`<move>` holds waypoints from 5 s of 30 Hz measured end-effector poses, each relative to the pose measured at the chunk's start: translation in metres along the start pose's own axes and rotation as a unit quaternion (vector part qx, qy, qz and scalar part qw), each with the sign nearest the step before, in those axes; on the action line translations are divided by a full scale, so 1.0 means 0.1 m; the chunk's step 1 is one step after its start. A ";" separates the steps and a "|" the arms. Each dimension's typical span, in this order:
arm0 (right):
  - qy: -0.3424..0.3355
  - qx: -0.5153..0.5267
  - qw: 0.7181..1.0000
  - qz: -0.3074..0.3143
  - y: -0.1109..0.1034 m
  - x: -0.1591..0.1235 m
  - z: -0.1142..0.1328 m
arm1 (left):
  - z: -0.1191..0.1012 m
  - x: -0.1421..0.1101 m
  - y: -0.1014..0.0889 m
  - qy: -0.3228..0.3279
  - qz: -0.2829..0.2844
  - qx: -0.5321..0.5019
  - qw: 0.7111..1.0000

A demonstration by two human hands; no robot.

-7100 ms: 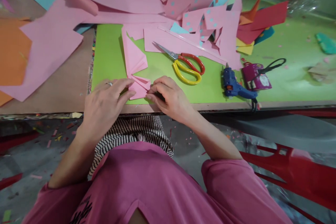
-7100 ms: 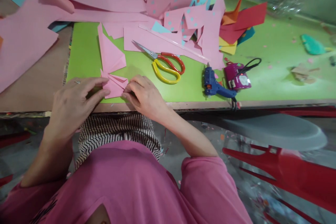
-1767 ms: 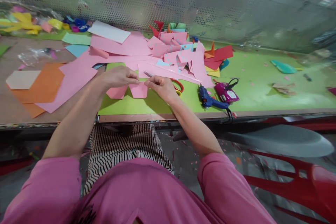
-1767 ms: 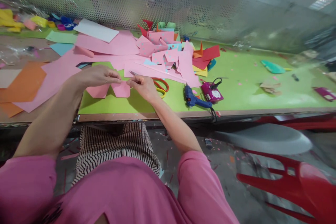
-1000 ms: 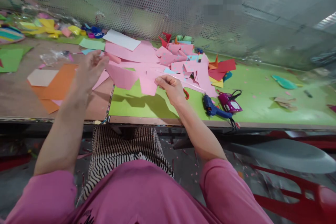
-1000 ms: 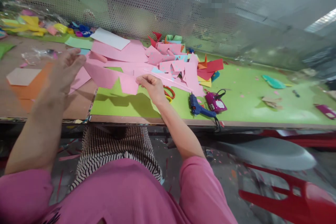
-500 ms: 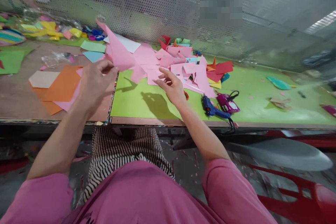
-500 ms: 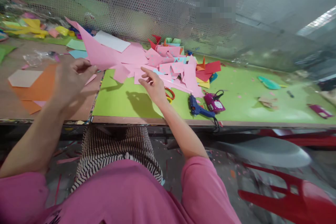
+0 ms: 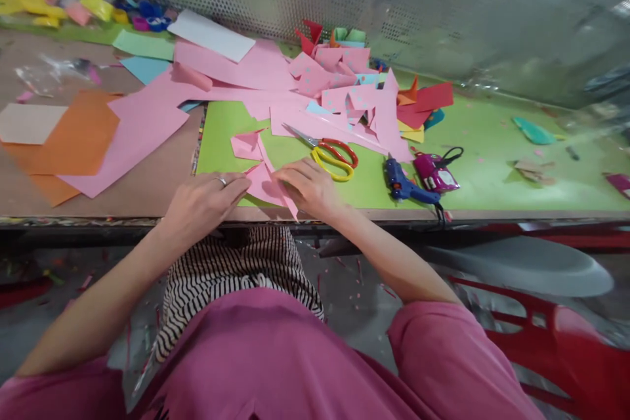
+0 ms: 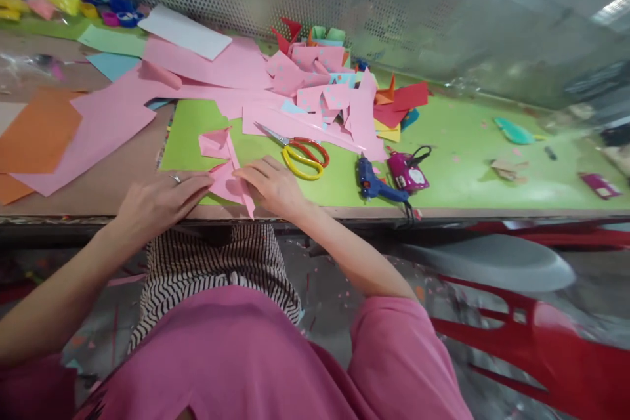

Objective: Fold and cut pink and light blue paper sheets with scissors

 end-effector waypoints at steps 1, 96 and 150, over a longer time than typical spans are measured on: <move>0.005 0.003 1.000 0.010 0.00 0.00 0.00 | -0.01 -0.01 -0.01 0.006 -0.004 0.006 1.000; 0.079 0.043 0.992 0.089 -0.05 -0.15 0.08 | -0.46 -0.19 0.16 -0.015 -0.034 0.003 0.999; 0.140 0.186 0.929 0.288 0.18 1.37 -0.40 | 0.64 0.52 0.22 -0.429 -0.090 -0.564 0.700</move>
Point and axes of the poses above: each hand's wrist, its own x-axis towards the middle knuckle, its own y-axis out of the palm, z = x × y, the point moved 5 cm from there along x, towards the middle knuckle, and after that the axes turned 11 degrees about -x, right-handed, at the moved point
